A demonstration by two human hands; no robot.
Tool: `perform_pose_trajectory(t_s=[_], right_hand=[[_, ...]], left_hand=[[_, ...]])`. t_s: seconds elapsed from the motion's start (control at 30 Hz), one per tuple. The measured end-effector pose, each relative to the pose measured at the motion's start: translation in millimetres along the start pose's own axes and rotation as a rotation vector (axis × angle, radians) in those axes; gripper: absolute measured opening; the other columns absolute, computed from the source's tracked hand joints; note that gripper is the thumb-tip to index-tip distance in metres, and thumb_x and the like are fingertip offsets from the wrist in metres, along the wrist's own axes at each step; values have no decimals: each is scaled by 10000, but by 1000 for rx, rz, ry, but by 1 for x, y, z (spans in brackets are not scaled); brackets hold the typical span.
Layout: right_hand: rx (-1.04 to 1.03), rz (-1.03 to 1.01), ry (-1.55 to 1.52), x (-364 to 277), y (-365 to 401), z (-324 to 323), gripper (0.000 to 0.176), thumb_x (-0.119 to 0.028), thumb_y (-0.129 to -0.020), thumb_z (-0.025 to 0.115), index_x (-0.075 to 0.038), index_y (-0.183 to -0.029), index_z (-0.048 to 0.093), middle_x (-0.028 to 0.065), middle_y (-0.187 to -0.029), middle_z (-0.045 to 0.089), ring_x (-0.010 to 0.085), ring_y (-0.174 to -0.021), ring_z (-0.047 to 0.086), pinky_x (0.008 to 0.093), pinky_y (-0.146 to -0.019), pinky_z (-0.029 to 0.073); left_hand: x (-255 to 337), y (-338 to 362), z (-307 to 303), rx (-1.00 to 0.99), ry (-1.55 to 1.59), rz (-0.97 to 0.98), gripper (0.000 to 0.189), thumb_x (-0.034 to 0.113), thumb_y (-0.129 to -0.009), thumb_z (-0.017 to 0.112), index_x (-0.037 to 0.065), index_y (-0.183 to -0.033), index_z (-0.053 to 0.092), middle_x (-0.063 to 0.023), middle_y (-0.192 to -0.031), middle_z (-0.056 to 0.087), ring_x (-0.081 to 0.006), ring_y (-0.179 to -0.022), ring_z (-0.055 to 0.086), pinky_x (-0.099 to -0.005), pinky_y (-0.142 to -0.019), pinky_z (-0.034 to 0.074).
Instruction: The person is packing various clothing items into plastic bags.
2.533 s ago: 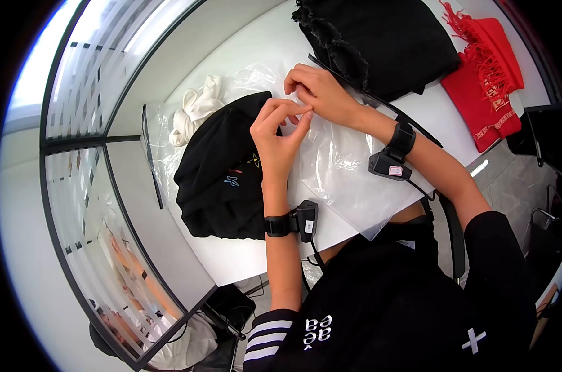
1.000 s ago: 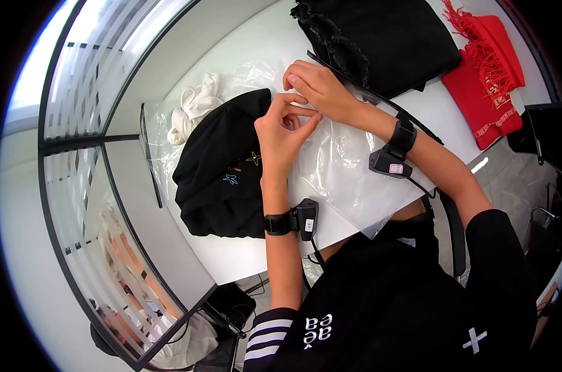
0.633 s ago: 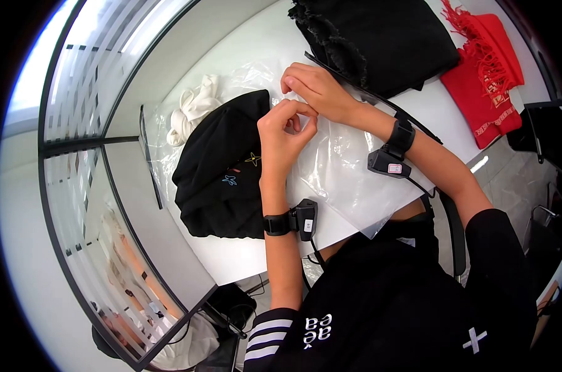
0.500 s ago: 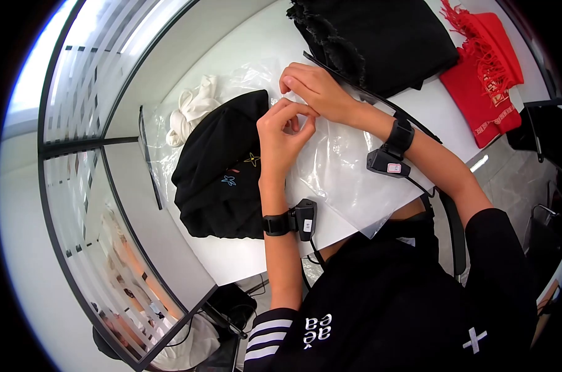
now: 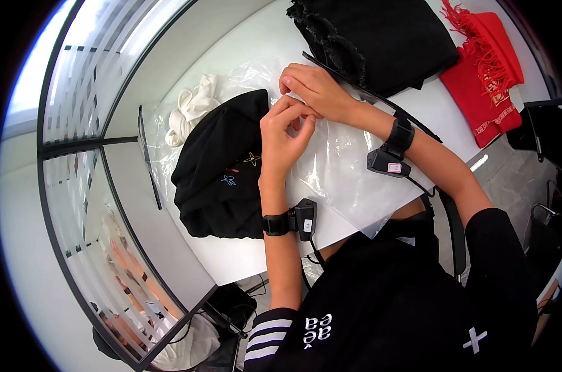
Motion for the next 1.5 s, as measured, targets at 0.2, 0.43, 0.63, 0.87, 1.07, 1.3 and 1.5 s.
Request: perform_pose_trajectory(t_s=[0.2, 0.43, 0.63, 0.87, 1.07, 1.3, 1.5], right_hand=[[-22, 55, -34, 3, 0, 1, 351, -259, -997, 408, -2, -817, 565, 108, -791, 555, 232, -705, 508, 351, -670, 423], [-7, 16, -34, 2, 0, 2, 339, -247, -995, 417, -1, -815, 566, 107, -786, 559, 232, -697, 516, 346, -667, 428], [-6, 23, -46, 2, 1, 2, 337, -241, -997, 414, -1, -814, 564, 106, -777, 558, 229, -683, 519, 346, -661, 430], [-21, 43, -69, 3, 1, 3, 333, -233, -1002, 415, -5, -807, 559, 92, -757, 543, 193, -591, 516, 327, -629, 436], [-40, 58, -100, 3, 1, 4, 323, -216, -1001, 418, 0, -803, 553, 87, -750, 535, 173, -555, 518, 311, -623, 446], [-24, -1, -30, 1, 0, 3, 325, -228, -988, 422, -2, -797, 556, 103, -759, 543, 212, -659, 510, 332, -644, 430], [-37, 29, -52, 2, 0, 4, 334, -240, -985, 415, -3, -797, 557, 112, -767, 548, 247, -696, 503, 353, -685, 422]], left_hand=[[-1, -1, -1, 27, -10, -37, 87, 4, -773, 690, -2, -843, 640, -2, -712, 557, -75, -583, 458, -214, -552, 373], [-7, -1, 0, 17, 1, -114, 162, 30, -753, 722, 1, -848, 594, 23, -684, 545, -53, -575, 433, -202, -535, 350], [-7, -1, 2, -5, 9, -123, 187, 32, -721, 726, 22, -796, 556, 31, -677, 525, -45, -569, 413, -200, -532, 341], [-3, -1, 2, -6, 19, -114, 203, 23, -699, 725, 28, -796, 546, 33, -674, 494, -48, -562, 396, -205, -523, 332], [-4, -2, 5, -24, -86, -50, 211, 25, -731, 714, -6, -829, 530, -10, -678, 453, -80, -554, 392, -229, -512, 324], [-4, -2, 3, -4, -73, -44, 139, 41, -820, 681, -25, -864, 566, -32, -697, 495, -100, -573, 430, -241, -528, 346], [-2, -2, 2, 7, -51, -18, 105, 36, -840, 653, -30, -888, 587, -52, -705, 519, -117, -577, 435, -250, -538, 360]])
Point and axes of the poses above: each hand's wrist, its own y-axis away from the middle knuckle, its own z-axis out of the palm, x = y × z, the point moved 7 cm from there along -y, towards the middle knuckle
